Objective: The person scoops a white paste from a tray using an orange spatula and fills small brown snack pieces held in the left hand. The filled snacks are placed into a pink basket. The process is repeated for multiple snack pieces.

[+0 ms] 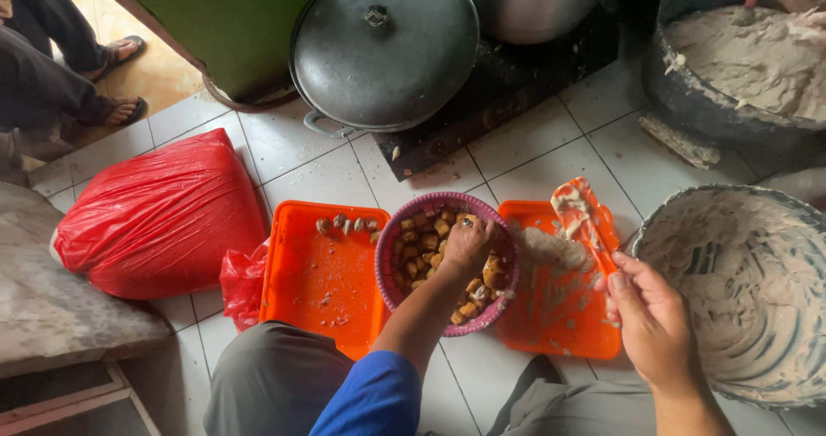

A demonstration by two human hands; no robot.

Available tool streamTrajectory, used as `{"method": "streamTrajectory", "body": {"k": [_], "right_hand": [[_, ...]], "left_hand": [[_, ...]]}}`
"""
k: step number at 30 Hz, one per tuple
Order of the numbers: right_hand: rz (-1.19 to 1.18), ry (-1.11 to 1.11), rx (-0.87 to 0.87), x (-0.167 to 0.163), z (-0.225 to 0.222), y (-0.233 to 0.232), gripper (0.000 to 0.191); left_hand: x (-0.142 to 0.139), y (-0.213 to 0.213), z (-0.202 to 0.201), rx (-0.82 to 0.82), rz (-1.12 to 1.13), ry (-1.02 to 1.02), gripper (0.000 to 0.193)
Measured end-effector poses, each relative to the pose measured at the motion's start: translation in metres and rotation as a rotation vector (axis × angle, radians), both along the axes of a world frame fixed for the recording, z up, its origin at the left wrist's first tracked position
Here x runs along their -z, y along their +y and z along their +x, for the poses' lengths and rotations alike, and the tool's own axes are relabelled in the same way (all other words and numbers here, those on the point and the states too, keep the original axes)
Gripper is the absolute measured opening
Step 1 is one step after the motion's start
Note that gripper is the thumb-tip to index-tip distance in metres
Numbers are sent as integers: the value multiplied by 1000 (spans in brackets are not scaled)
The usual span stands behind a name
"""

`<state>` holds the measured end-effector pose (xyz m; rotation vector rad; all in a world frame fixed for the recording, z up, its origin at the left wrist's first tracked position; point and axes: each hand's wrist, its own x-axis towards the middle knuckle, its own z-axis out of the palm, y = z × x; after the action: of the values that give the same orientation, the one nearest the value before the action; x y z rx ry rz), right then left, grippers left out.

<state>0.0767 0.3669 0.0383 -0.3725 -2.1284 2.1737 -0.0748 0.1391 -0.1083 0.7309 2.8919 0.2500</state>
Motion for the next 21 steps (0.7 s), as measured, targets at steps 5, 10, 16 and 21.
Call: {"method": "streamTrajectory", "body": {"k": [5, 10, 16, 21], "right_hand": [[20, 11, 15, 4, -11, -19, 39], [180, 33, -77, 4, -14, -52, 28], [565, 170, -176, -17, 0, -112, 28], [678, 349, -188, -42, 9, -127, 18]], "left_hand": [[-23, -19, 23, -508, 709, -265, 26], [-74, -57, 75, -570, 1616, -1034, 31], [-126, -62, 124, -586, 1836, -1239, 26], [-134, -56, 145, -473, 1701, -1041, 32]]}}
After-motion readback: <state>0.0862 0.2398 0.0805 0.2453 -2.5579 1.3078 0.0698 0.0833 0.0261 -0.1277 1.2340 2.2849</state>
